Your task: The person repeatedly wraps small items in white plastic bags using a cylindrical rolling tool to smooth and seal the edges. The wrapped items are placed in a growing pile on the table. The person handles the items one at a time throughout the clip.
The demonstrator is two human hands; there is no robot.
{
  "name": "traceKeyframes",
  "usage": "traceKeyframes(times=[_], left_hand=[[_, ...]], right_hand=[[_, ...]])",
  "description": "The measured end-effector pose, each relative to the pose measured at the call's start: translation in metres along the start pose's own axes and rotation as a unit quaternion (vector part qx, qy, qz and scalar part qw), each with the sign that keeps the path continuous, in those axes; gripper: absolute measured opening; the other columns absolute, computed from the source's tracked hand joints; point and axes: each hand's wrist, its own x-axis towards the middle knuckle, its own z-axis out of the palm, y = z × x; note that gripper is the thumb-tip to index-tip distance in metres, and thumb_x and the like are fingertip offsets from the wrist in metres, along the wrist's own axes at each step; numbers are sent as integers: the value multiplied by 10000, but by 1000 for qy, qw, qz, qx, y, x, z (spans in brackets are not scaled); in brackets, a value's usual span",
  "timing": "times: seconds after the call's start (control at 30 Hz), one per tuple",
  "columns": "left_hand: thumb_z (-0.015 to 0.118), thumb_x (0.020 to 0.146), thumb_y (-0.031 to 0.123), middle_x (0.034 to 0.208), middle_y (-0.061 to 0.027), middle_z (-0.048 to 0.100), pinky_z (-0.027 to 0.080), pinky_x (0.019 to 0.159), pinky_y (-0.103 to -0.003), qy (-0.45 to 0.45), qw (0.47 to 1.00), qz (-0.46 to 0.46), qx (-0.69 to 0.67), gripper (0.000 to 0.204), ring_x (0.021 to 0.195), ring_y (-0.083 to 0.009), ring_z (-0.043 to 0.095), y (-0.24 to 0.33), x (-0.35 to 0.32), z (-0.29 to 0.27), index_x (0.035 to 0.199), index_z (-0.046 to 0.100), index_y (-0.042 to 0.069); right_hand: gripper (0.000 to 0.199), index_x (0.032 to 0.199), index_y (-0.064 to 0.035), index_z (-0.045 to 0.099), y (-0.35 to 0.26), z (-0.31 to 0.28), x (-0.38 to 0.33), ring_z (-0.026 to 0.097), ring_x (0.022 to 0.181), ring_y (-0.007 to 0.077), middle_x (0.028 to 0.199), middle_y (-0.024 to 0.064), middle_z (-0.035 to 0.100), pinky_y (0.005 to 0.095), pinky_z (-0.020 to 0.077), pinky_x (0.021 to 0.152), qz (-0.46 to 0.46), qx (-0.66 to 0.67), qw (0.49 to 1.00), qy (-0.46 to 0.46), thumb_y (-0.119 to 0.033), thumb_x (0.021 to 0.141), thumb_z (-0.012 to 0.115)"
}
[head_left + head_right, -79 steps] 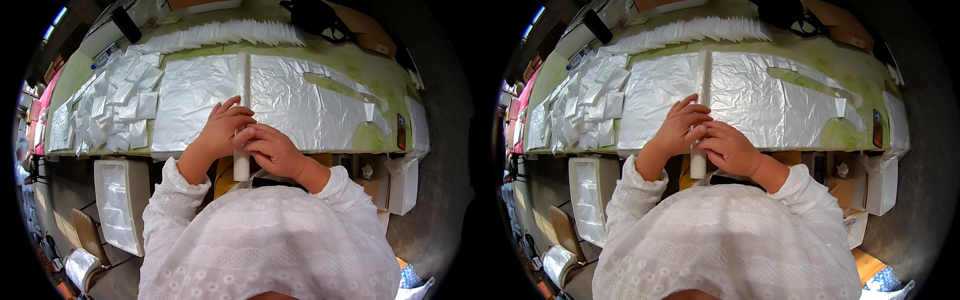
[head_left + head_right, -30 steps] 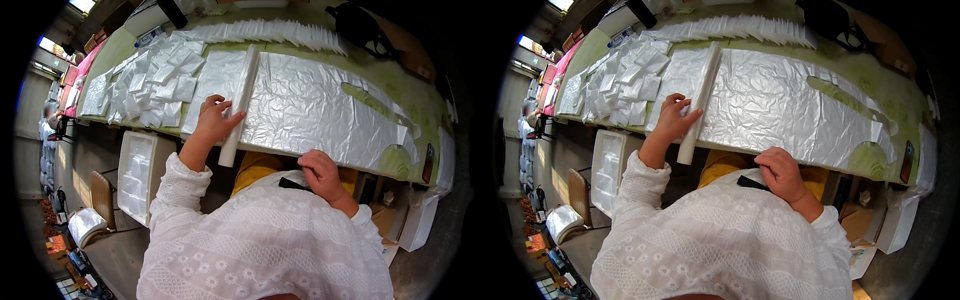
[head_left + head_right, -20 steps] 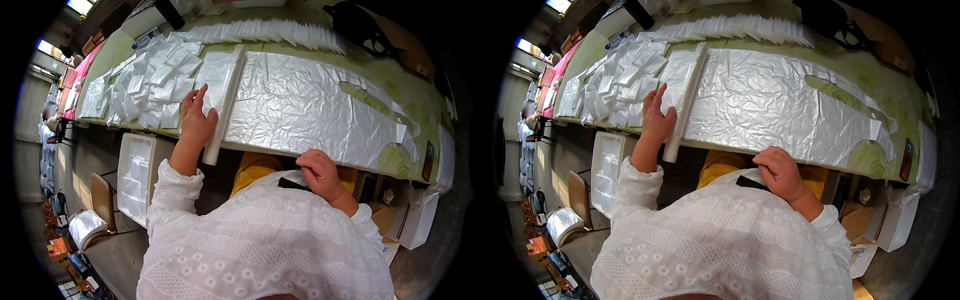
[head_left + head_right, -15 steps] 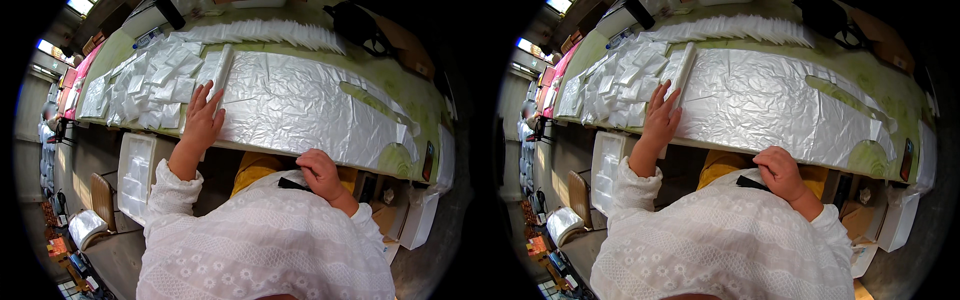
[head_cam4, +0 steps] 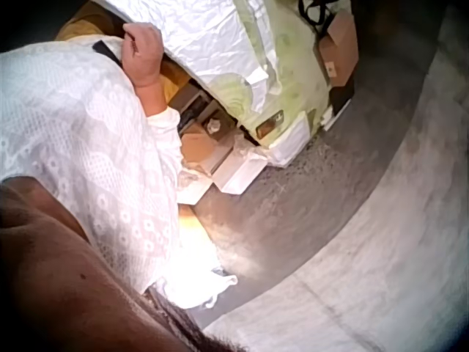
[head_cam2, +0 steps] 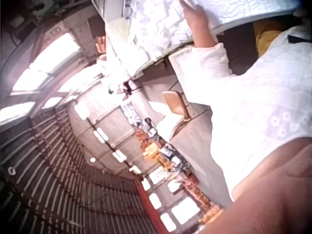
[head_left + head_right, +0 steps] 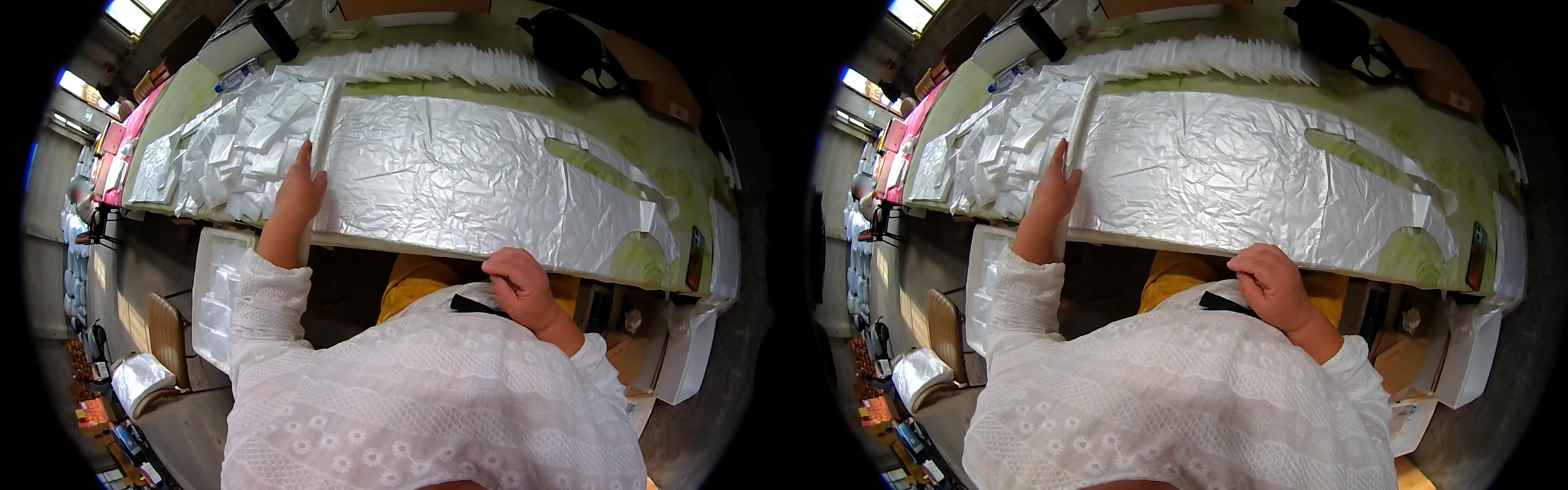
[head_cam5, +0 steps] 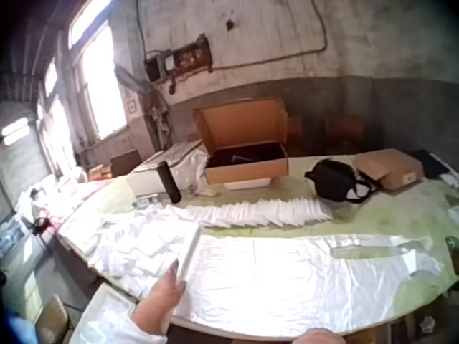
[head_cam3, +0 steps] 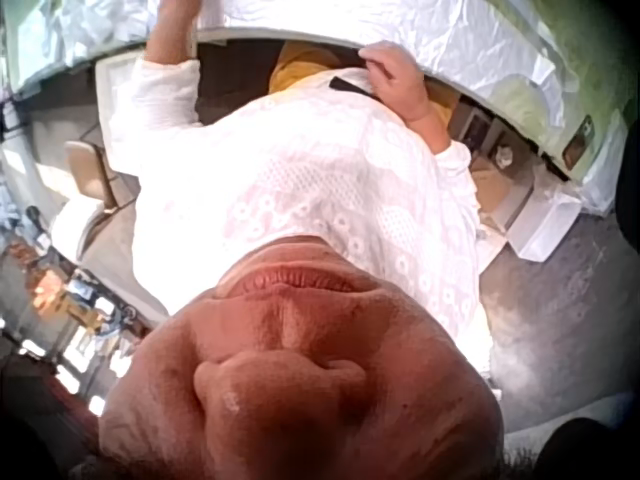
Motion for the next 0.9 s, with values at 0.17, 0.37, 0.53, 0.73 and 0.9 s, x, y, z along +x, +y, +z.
traceKeyframes(times=[0.17, 0.37, 0.53, 0.73, 0.9], left_hand=[[474, 1038, 171, 1426, -165, 576, 541, 888, -346, -72, 819, 31, -569, 683, 1044, -207, 629, 78, -39, 16, 1654, 180, 148], [424, 1034, 170, 1367, -160, 606, 561, 823, -356, -121, 655, 45, -745, 728, 993, -198, 621, 162, -66, 73, 1664, 58, 174], [537, 995, 76, 1366, -137, 558, 605, 830, -367, -122, 731, 29, -671, 810, 994, -187, 625, 183, -77, 92, 1651, 110, 286], [564, 995, 44, 1361, -104, 508, 610, 774, -397, -166, 716, -29, -677, 852, 982, -197, 622, 194, -43, 109, 1651, 107, 337], [501, 999, 21, 1410, -131, 465, 595, 800, -436, -57, 671, -47, -738, 810, 1028, -240, 616, 180, 25, 103, 1645, 137, 349]], right_hand=[[344, 1269, -49, 636, -10, 3, 0, 652, 1056, 212, 1194, 110, 676, 341, 522, 960, 150, 162, 975, -12, 4, 930, 664], [852, 1620, 2, 93, -46, 17, 41, 604, 1195, 213, 1339, 187, 595, 345, 490, 1041, 363, 430, 818, -117, -103, 998, 666], [907, 1628, -20, 97, -34, 19, 34, 611, 1193, 222, 1341, 198, 594, 344, 508, 1007, 368, 385, 842, -86, -95, 956, 702], [983, 1623, -28, 153, -34, 2, 31, 607, 1167, 223, 1353, 190, 573, 351, 508, 989, 421, 340, 835, -101, -175, 874, 771], [795, 1506, 11, 402, -22, -51, -4, 596, 1097, 178, 1274, 96, 592, 334, 491, 965, 448, 229, 838, -212, -136, 788, 712]])
